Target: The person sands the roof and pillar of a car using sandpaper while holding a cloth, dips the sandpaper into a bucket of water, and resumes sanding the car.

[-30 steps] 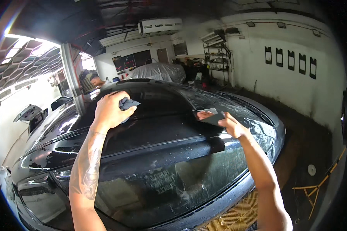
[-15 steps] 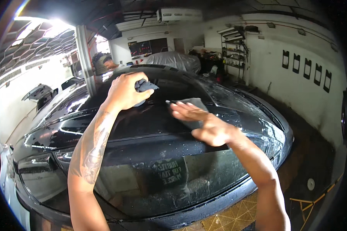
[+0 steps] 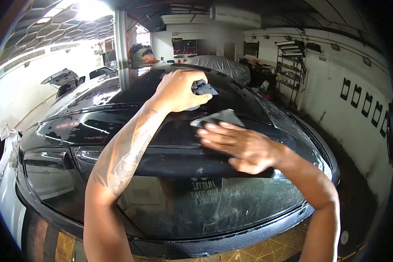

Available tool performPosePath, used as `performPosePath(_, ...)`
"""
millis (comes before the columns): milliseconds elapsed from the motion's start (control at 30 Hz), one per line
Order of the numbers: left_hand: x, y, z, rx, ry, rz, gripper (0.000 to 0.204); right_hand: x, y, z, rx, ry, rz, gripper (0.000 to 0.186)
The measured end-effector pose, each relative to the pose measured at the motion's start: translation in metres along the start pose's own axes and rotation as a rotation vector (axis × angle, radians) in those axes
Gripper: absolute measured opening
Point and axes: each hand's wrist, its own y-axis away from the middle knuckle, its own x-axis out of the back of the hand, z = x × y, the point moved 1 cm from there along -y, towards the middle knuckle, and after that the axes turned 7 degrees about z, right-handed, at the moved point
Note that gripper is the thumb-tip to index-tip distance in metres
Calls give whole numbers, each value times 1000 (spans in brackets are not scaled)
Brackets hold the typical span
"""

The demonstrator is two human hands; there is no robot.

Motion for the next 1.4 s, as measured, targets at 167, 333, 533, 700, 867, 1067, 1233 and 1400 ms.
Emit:
performPosePath(167, -1, -3, 5, -20, -74, -47, 37, -4, 50, 13, -78, -44, 5, 67)
performPosePath(333, 3, -1, 5, 22, -11, -36, 38, -5, -29, -8, 39, 56, -2, 70)
performPosePath(533, -5, -4, 2, -90, -60, 8, 37, -3, 52, 5, -85, 27, 6, 69)
performPosePath(700, 0, 0, 2, -20, 35, -3, 38, -23, -56, -10, 95, 103, 98, 68)
performPosePath(867, 2, 3, 2, -8, -7, -31, 37, 5, 13, 0, -38, -80, 34, 66)
performPosePath(1067, 4, -3, 4, 29, 32, -48, 36, -33, -66, -14, 68, 108, 153, 73)
performPosePath(1233, 12, 5, -7, 109, 161, -42, 36, -3, 0, -1, -16, -37, 56, 66)
performPosePath(1400, 3, 0, -1, 24, 107, -18, 37, -31, -10, -29, -258, 13, 260, 77)
